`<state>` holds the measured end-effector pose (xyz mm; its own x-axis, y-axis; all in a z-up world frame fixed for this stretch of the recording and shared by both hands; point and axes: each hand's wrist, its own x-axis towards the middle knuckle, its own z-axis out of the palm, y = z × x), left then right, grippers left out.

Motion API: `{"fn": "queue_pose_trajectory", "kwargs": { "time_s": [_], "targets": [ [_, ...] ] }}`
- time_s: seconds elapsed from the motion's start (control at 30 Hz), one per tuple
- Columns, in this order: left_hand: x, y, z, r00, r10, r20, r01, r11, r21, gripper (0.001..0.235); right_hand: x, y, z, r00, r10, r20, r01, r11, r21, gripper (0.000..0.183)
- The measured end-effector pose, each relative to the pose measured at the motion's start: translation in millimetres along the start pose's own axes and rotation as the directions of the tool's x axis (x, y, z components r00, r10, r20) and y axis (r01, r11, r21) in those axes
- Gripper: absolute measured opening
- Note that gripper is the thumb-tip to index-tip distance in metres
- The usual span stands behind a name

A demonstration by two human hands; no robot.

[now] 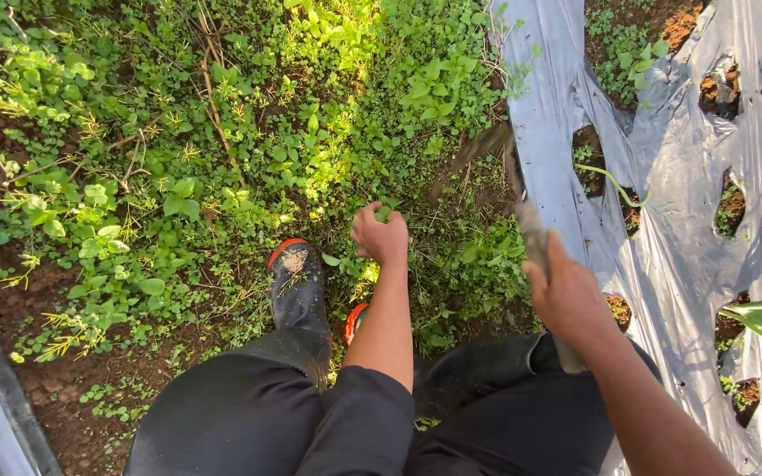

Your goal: Clearing weeds from a field using a sickle and hands between rows of crops.

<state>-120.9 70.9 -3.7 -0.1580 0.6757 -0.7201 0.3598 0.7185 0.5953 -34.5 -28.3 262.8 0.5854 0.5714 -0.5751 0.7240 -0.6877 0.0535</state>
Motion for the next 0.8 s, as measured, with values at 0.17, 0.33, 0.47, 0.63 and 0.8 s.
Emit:
{"fn": "queue_pose_trajectory", "kwargs": {
  "time_s": [0.17,0.33,0.47,0.63,0.8],
  "targets": [
    [3.6,9.2,-11.6,1.0,0.012,0.012,-0.011,0.998,-0.054,0.033,3.9,10.5,44.6,0.956,0.02,0.293,0.016,0.992,-0.122,0.051],
    [2.1,13.3,-14.3,1.0,0.0,0.027,0.001,0.999,-0.041,0.034,10.2,47.7,77.1,0.808,0.058,0.586,0.206,0.905,-0.373,0.053],
    [1.5,9.9,-7.5,0.998,0.038,0.045,-0.036,0.998,-0.057,0.034,0.8,-0.5,5.3,0.962,-0.017,0.271,0.043,0.995,-0.089,0.04],
    [2.0,5.1,-4.7,0.996,0.075,0.044,-0.072,0.996,-0.051,0.031,-7.8,-1.2,42.9,0.978,-0.051,0.202,0.058,0.998,-0.03,0.041],
    [1.7,6.2,-10.6,0.995,0.054,0.083,-0.047,0.996,-0.078,0.032,9.4,51.7,93.1,0.8,0.051,0.597,0.216,0.905,-0.366,0.041]
  ]
}}
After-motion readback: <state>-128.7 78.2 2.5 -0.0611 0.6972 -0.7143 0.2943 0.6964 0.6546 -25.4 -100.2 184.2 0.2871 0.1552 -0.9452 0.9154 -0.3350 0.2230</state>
